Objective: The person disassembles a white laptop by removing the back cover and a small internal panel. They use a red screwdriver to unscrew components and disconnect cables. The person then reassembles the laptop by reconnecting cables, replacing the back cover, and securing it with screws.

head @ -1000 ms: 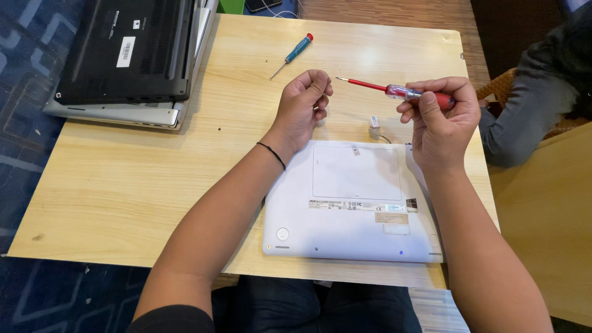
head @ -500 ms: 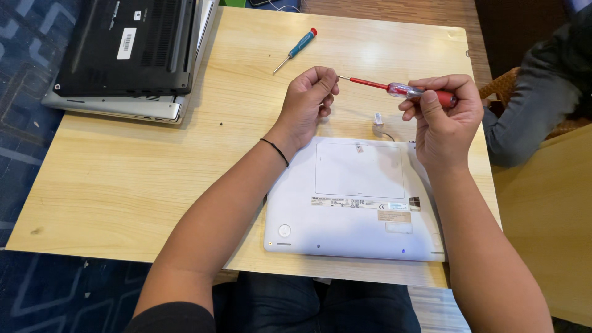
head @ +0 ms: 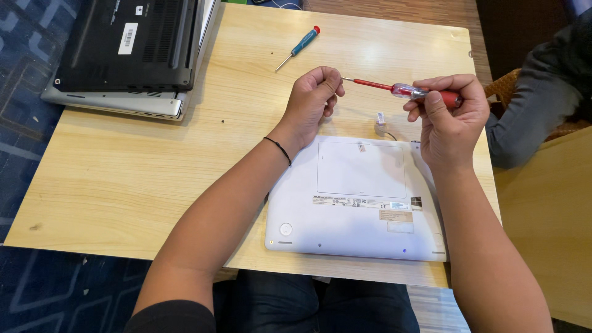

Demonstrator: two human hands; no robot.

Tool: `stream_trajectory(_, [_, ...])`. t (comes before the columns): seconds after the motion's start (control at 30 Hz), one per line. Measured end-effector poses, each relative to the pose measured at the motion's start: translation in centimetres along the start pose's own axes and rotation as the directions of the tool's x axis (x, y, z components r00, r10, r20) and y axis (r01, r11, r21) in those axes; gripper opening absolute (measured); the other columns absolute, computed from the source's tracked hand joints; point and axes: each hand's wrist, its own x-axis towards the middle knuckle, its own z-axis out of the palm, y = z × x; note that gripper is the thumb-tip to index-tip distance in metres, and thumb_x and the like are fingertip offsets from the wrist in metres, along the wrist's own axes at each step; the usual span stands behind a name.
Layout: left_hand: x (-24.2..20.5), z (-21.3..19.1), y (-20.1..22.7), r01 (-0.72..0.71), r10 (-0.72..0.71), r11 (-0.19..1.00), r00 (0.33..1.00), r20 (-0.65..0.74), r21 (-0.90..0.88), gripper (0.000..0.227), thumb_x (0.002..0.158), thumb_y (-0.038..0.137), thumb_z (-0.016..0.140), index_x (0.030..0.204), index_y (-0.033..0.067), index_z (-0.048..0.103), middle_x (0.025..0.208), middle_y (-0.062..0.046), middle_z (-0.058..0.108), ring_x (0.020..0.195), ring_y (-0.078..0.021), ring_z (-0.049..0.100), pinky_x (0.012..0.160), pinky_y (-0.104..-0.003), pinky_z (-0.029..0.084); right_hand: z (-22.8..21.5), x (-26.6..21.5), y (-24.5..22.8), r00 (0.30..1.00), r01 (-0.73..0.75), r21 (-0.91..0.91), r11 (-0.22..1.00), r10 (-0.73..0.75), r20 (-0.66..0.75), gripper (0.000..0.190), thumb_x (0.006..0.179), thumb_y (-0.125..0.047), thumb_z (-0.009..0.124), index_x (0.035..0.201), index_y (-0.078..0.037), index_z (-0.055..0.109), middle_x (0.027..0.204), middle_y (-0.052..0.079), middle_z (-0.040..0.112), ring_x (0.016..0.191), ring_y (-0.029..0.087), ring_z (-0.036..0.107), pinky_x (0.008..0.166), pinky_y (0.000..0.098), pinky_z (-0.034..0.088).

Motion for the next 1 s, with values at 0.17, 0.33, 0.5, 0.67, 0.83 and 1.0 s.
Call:
stream_trajectory(0.17, [-0.2, 0.1, 0.1, 0.021, -0.021, 0.999, 1.0, -0.005, 0.028, 0.022, 0.088, 0.026, 0.059, 0.069, 0.0143, 0.053, 0.07, -0.001, 0.057, 0.054, -0.0066, 0.04, 0.045, -0.019, 0.027, -0.1, 0.0, -0.1, 0.998, 0.046, -0.032, 0.998, -0.045, 0.034, 0.013, 0.096, -0.003, 0.059, 0.098, -0.001, 0.047, 0.102, 0.022, 0.06, 0.072, 0.025, 0.065, 0.058, 0.0243, 0.053])
stream_trajectory(0.33, [-0.1, 0.2, 0.0, 0.022, -0.022, 0.995, 1.0, -0.002, 0.097, 0.022, 0.088, 0.026, 0.058, 0.071, 0.0139, 0.054, 0.069, -0.001, 0.057, 0.054, -0.0061, 0.041, 0.045, -0.019, 0.027, -0.4, 0.1, 0.0, 0.993, 0.107, -0.078, 0.991, -0.102, 0.061, 0.016, 0.096, -0.007, 0.061, 0.098, 0.0, 0.047, 0.101, 0.023, 0.06, 0.072, 0.025, 0.064, 0.058, 0.0257, 0.052])
stream_trajectory(0.5, [0.1, 0.1, -0.4, -0.002, 0.002, 0.993, 1.0, 0.005, 0.117, 0.015, 0.087, 0.021, 0.062, 0.075, 0.0129, 0.058, 0.069, -0.003, 0.06, 0.053, -0.0069, 0.042, 0.046, -0.019, 0.028, -0.6, 0.1, -0.1, 0.992, 0.12, -0.093, 0.988, -0.114, 0.062, 0.017, 0.096, -0.008, 0.062, 0.096, -0.001, 0.046, 0.1, 0.023, 0.059, 0.07, 0.027, 0.062, 0.056, 0.0267, 0.05])
stream_trajectory(0.67, [-0.4, 0.6, 0.3, -0.024, 0.022, 0.993, 1.0, 0.013, 0.12, 0.02, 0.086, 0.023, 0.063, 0.071, 0.0111, 0.057, 0.068, -0.004, 0.06, 0.052, -0.0074, 0.037, 0.048, -0.019, 0.029, -1.1, 0.5, 0.0, 0.998, 0.061, -0.048, 0.997, -0.061, 0.008, 0.012, 0.095, -0.004, 0.059, 0.096, -0.002, 0.047, 0.097, 0.02, 0.061, 0.069, 0.024, 0.063, 0.055, 0.0242, 0.051])
stream_trajectory(0.83, [-0.8, 0.8, 0.4, -0.025, 0.004, 0.971, 0.996, 0.088, 0.236, 0.019, 0.084, 0.027, 0.063, 0.073, 0.0112, 0.061, 0.069, -0.002, 0.066, 0.051, -0.0052, 0.033, 0.041, -0.019, 0.024, -3.5, 1.5, 1.8, 0.974, -0.072, 0.071, 0.995, 0.085, -0.209, 0.012, 0.095, -0.001, 0.059, 0.093, -0.006, 0.048, 0.09, 0.019, 0.065, 0.061, 0.024, 0.064, 0.049, 0.0244, 0.049])
stream_trajectory(1.0, [-2.1, 1.3, 1.4, -0.155, 0.076, 0.947, 0.959, 0.273, 0.28, 0.015, 0.084, 0.019, 0.066, 0.074, 0.0073, 0.064, 0.071, -0.005, 0.07, 0.06, -0.0056, 0.051, 0.061, -0.019, 0.042, -5.4, 2.5, 3.6, 0.917, -0.158, 0.097, 0.983, 0.183, -0.354, 0.012, 0.093, 0.002, 0.058, 0.088, -0.006, 0.05, 0.084, 0.017, 0.066, 0.056, 0.024, 0.063, 0.046, 0.0241, 0.046])
